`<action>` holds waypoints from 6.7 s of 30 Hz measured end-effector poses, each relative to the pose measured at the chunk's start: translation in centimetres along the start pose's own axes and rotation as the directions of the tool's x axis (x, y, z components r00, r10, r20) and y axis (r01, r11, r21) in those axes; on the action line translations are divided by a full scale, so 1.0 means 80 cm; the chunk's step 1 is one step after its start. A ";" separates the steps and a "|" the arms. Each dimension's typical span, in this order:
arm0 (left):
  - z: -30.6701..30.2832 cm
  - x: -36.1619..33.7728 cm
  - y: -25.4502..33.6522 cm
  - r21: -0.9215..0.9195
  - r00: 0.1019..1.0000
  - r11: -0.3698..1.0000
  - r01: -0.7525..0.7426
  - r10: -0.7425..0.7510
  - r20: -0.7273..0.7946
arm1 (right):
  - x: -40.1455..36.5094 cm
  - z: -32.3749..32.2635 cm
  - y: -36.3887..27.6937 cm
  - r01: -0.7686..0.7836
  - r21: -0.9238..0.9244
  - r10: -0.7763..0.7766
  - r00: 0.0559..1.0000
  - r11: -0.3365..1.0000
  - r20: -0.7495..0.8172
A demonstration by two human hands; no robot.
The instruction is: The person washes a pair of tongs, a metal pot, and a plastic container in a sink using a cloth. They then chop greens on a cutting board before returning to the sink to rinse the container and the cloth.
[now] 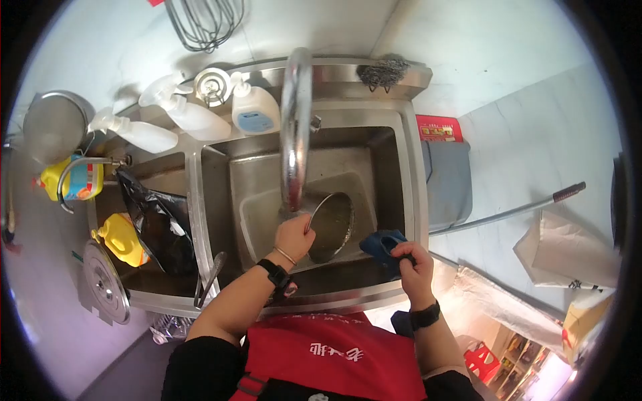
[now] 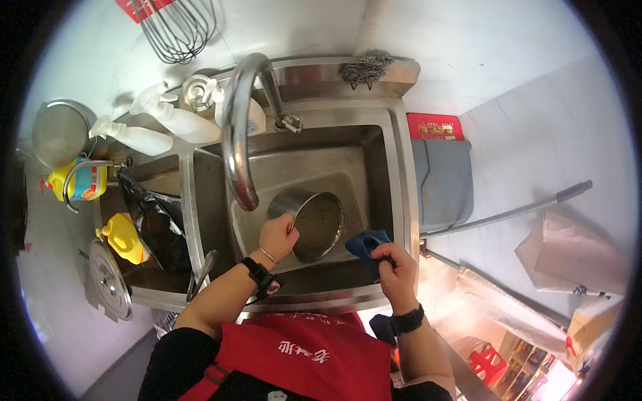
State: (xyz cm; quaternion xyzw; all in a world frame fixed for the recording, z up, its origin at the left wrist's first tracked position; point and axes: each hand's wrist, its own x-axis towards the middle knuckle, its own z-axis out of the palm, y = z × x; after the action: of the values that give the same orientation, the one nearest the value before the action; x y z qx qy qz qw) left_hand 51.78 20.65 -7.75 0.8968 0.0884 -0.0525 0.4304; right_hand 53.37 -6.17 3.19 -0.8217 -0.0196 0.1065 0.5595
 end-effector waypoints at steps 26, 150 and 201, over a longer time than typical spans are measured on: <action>-0.183 -0.054 0.026 0.634 0.691 0.573 -0.519 0.718 -0.083 | 0.035 0.078 0.019 -0.021 -0.198 0.072 0.964 0.980 0.255; -0.116 -0.103 -0.071 -0.835 0.947 0.547 0.060 -0.295 -0.126 | 0.090 0.297 -0.060 0.118 0.029 -0.091 0.563 0.993 0.821; -0.134 -0.108 -0.033 -0.759 0.900 0.644 0.096 -0.381 -0.209 | 0.029 0.245 -0.074 0.333 -0.136 -0.196 0.789 0.933 0.582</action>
State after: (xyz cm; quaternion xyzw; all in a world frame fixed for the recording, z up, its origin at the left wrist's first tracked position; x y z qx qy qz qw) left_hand 43.00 29.66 -1.59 0.6227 0.2968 0.0907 0.7183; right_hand 52.32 14.34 1.40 -0.8026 -0.3102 0.2591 0.4387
